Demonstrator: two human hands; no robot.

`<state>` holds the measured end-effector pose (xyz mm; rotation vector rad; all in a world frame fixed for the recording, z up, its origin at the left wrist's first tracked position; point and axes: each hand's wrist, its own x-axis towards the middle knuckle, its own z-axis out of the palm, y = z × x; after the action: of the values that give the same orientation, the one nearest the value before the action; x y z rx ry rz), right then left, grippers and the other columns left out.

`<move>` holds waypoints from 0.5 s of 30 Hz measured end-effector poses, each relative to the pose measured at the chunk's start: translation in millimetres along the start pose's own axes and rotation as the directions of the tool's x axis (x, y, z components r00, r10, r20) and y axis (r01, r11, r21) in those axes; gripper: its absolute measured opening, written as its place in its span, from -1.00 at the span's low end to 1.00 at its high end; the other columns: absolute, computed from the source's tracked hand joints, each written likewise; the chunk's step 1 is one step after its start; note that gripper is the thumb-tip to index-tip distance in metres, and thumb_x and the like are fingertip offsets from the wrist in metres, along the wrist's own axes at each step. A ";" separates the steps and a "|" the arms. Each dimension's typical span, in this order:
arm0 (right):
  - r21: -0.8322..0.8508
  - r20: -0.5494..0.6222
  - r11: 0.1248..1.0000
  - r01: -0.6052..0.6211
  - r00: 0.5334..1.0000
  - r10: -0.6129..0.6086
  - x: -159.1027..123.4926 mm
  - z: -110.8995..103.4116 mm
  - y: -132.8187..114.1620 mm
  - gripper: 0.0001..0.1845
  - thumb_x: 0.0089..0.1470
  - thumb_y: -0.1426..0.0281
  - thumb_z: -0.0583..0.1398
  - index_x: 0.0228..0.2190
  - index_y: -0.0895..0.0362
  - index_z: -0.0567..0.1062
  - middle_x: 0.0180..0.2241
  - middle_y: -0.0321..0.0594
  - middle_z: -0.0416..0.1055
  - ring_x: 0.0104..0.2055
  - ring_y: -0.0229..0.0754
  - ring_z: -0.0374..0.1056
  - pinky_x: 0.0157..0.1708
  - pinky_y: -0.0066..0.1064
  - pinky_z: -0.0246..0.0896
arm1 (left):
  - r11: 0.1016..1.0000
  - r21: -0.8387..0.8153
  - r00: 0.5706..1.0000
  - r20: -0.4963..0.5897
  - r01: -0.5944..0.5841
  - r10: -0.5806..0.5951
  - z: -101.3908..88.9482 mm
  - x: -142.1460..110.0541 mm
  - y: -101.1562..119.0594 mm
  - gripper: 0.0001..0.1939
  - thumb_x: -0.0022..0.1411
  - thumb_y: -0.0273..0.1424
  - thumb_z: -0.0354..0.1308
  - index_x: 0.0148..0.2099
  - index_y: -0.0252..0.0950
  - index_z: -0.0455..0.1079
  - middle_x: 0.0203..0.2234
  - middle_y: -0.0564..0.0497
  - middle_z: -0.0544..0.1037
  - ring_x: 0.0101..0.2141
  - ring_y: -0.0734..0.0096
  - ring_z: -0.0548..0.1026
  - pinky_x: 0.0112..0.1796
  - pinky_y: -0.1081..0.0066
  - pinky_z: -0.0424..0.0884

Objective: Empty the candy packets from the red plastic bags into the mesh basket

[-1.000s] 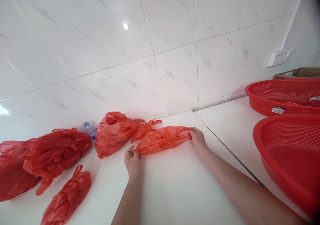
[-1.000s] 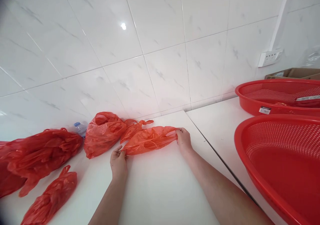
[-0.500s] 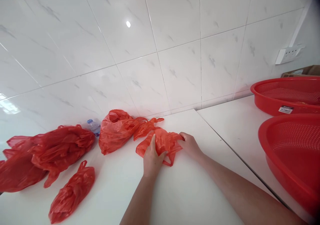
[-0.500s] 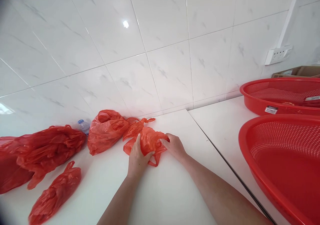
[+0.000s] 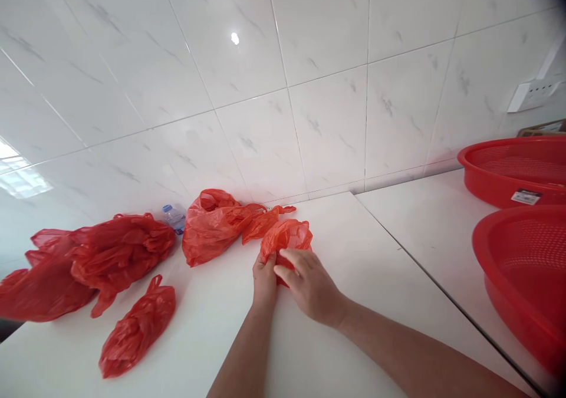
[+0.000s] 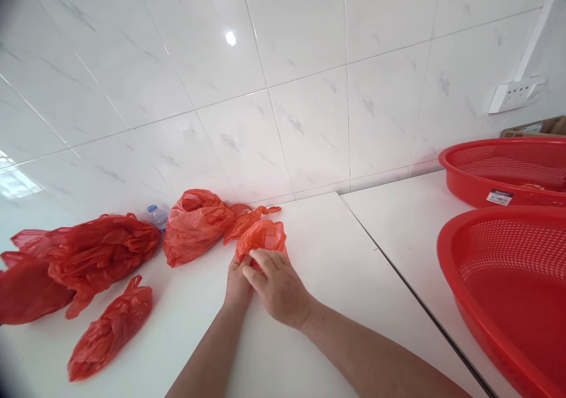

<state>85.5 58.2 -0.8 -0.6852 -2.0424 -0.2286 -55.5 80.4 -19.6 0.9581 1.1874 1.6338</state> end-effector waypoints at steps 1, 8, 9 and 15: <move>0.032 0.031 0.999 0.011 0.999 -0.012 -1.0 3.7 -4.5 -0.61 0.11 0.57 0.01 -0.03 0.10 0.33 0.05 -0.05 0.23 0.06 -0.10 0.18 0.01 -0.20 0.14 | 0.997 -0.077 0.999 0.037 0.030 -0.027 -0.4 0.3 0.5 -0.79 0.09 -0.26 0.18 -0.29 -0.31 0.39 -0.47 0.06 0.49 -0.46 0.47 0.43 -0.40 0.48 0.36; 0.012 0.093 0.974 -0.224 0.971 0.222 -5.5 11.2 26.6 -0.61 0.15 0.55 -0.06 -0.01 0.17 0.33 -0.09 -0.05 0.33 -0.11 -0.16 0.28 -0.15 -0.35 0.24 | 0.872 -0.419 0.961 0.213 0.252 -0.176 -3.5 4.6 5.2 -0.73 0.16 -0.32 0.13 -0.11 -0.36 0.41 -0.27 -0.08 0.55 -0.28 0.38 0.52 -0.29 0.44 0.46; -0.037 0.117 0.966 -0.257 0.959 0.260 -5.3 9.1 34.7 -0.62 0.15 0.54 -0.05 -0.02 0.17 0.35 -0.12 -0.05 0.34 -0.13 -0.15 0.28 -0.16 -0.34 0.23 | 0.854 -0.443 0.959 0.195 0.275 -0.207 -5.5 5.8 5.4 -0.74 0.17 -0.34 0.12 -0.12 -0.36 0.41 -0.26 -0.08 0.55 -0.27 0.39 0.53 -0.28 0.45 0.47; -0.372 0.040 0.796 -0.478 0.848 0.528 -2.2 -10.3 80.7 -0.74 0.15 0.31 0.06 -0.22 0.15 0.47 -0.18 -0.03 0.34 -0.05 0.05 0.15 -0.08 -0.12 0.04 | 0.822 -0.450 0.936 0.222 0.348 -0.275 -17.6 9.0 7.8 -0.75 0.21 -0.33 0.05 -0.13 -0.33 0.43 -0.21 -0.08 0.56 -0.18 0.36 0.52 -0.16 0.41 0.46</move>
<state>138.4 119.8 -5.7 -1.4831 -1.8815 -0.2342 -76.2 82.5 -15.6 0.5170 0.7288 1.4607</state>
